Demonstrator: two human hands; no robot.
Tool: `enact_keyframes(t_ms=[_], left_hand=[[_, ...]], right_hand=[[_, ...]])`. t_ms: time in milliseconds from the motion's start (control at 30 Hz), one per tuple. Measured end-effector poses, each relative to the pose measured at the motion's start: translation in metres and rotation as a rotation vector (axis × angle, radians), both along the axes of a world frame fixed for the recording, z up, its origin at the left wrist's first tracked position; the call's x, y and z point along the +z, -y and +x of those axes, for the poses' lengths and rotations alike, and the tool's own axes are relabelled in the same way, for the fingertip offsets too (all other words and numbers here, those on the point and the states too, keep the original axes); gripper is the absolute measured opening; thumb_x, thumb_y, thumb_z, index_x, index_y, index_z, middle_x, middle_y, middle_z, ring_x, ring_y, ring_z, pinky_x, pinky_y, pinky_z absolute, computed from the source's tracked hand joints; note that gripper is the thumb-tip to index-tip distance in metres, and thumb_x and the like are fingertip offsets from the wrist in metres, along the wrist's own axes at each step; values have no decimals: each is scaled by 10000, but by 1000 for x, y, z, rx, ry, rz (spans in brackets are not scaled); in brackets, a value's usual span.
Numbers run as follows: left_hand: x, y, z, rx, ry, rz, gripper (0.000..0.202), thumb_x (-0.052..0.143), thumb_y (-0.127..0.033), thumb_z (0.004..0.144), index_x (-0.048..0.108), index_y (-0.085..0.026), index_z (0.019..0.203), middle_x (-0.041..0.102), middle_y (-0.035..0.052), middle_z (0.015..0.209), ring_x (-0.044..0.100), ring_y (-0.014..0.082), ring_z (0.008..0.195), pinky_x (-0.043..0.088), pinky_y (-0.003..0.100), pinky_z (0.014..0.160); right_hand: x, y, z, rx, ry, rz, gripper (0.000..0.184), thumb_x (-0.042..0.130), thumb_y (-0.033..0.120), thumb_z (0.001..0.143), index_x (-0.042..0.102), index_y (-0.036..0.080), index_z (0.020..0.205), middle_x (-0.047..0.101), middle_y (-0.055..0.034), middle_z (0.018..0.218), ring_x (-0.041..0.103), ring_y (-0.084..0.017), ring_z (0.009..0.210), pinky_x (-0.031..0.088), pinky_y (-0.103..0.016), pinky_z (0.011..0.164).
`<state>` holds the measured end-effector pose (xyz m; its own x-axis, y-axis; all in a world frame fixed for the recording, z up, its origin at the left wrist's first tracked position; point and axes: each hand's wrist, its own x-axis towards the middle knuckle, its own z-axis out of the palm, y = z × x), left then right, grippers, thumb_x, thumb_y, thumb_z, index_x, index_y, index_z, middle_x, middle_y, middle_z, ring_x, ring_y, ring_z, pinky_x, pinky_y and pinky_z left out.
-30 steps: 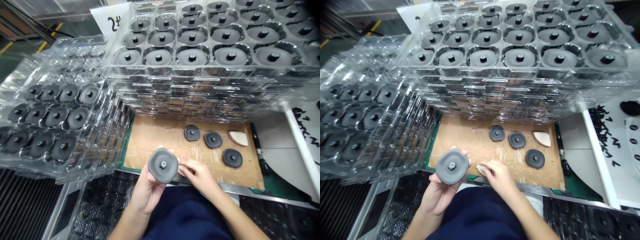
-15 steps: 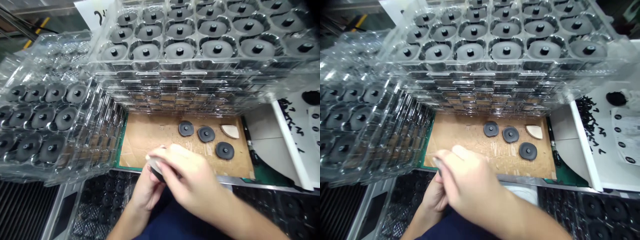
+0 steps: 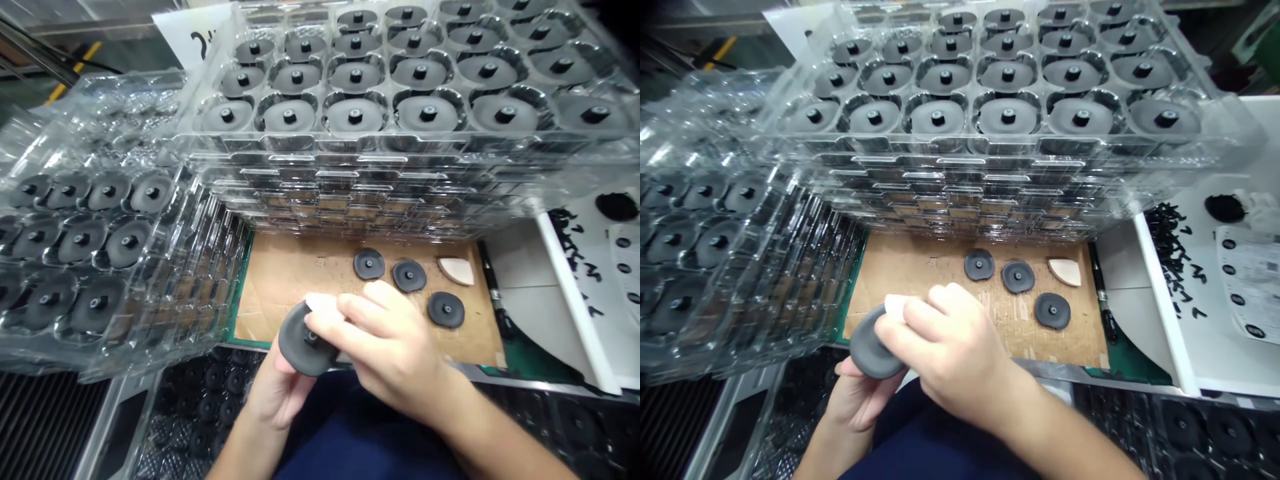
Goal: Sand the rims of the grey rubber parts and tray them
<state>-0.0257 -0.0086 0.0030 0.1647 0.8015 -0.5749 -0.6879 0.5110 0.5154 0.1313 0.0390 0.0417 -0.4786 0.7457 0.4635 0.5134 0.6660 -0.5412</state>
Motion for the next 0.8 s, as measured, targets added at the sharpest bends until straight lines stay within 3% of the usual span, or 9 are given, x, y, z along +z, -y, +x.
enact_keyframes(t_ms=[67, 133, 233, 333, 400, 467, 533, 667, 800], left_hand=[[3, -1, -3, -31, 29, 51, 525, 817, -286, 569, 670, -229, 1070, 691, 23, 1061, 619, 196, 976, 477, 276, 898], [6, -1, -4, -112, 61, 94, 544, 828, -312, 547, 672, -214, 1058, 703, 35, 990, 648, 193, 853, 513, 282, 809], [8, -1, 2, -225, 36, 120, 631, 839, -401, 494, 669, -187, 1063, 706, 45, 898, 655, 223, 816, 519, 292, 749], [7, -2, 8, -252, 35, 135, 667, 841, -452, 448, 682, -168, 1031, 705, 48, 837, 661, 255, 841, 519, 309, 750], [5, -3, 8, -241, 127, 119, 594, 838, -406, 495, 683, -184, 1023, 715, 50, 882, 672, 234, 833, 522, 291, 739], [2, -4, 5, -211, 246, 92, 538, 825, -364, 546, 678, -209, 1040, 717, 50, 974, 679, 211, 853, 523, 260, 743], [-1, -4, 0, -184, 340, 59, 513, 800, -379, 586, 671, -233, 1061, 708, 45, 1053, 679, 210, 905, 532, 238, 745], [-8, -1, -5, -176, 468, 5, 455, 755, -415, 635, 671, -268, 1058, 710, 19, 1089, 677, 204, 950, 550, 218, 740], [-12, 0, -6, -177, 507, -40, 502, 744, -438, 634, 648, -261, 1095, 713, 21, 1072, 676, 196, 946, 542, 215, 761]], right_hand=[[-4, -4, 1, 84, -74, -109, 326, 368, 82, 901, 681, 160, 948, 665, -48, 784, 505, -145, 627, 422, -281, 582], [-5, -4, 3, 55, -116, -234, 308, 399, 72, 892, 668, 173, 1002, 668, -40, 824, 542, -144, 704, 446, -278, 641], [-3, 3, 1, -61, -170, -177, 293, 435, 93, 896, 657, 183, 1064, 677, -53, 895, 560, -155, 750, 441, -300, 671], [-6, 3, 0, 27, -215, -104, 301, 425, 121, 908, 655, 228, 1070, 690, -36, 983, 586, -151, 761, 434, -309, 681], [-13, -1, 5, -53, -232, -161, 294, 436, 132, 909, 637, 256, 1085, 693, -12, 1004, 601, -149, 790, 442, -308, 709], [-26, -5, 14, -290, -239, -301, 264, 464, 175, 910, 615, 258, 1109, 685, -12, 1020, 608, -156, 822, 465, -299, 719], [-43, -4, 22, -425, -176, -459, 250, 469, 237, 910, 603, 234, 1121, 675, -34, 1026, 617, -164, 803, 496, -290, 692], [-88, 17, 22, -329, -2, -581, 267, 461, 239, 887, 605, 194, 1108, 676, -61, 964, 639, -192, 821, 532, -325, 731], [-122, 44, 11, -400, 58, -557, 290, 422, 221, 891, 594, 165, 1117, 546, -152, 1187, 575, -251, 1025, 496, -434, 861]])
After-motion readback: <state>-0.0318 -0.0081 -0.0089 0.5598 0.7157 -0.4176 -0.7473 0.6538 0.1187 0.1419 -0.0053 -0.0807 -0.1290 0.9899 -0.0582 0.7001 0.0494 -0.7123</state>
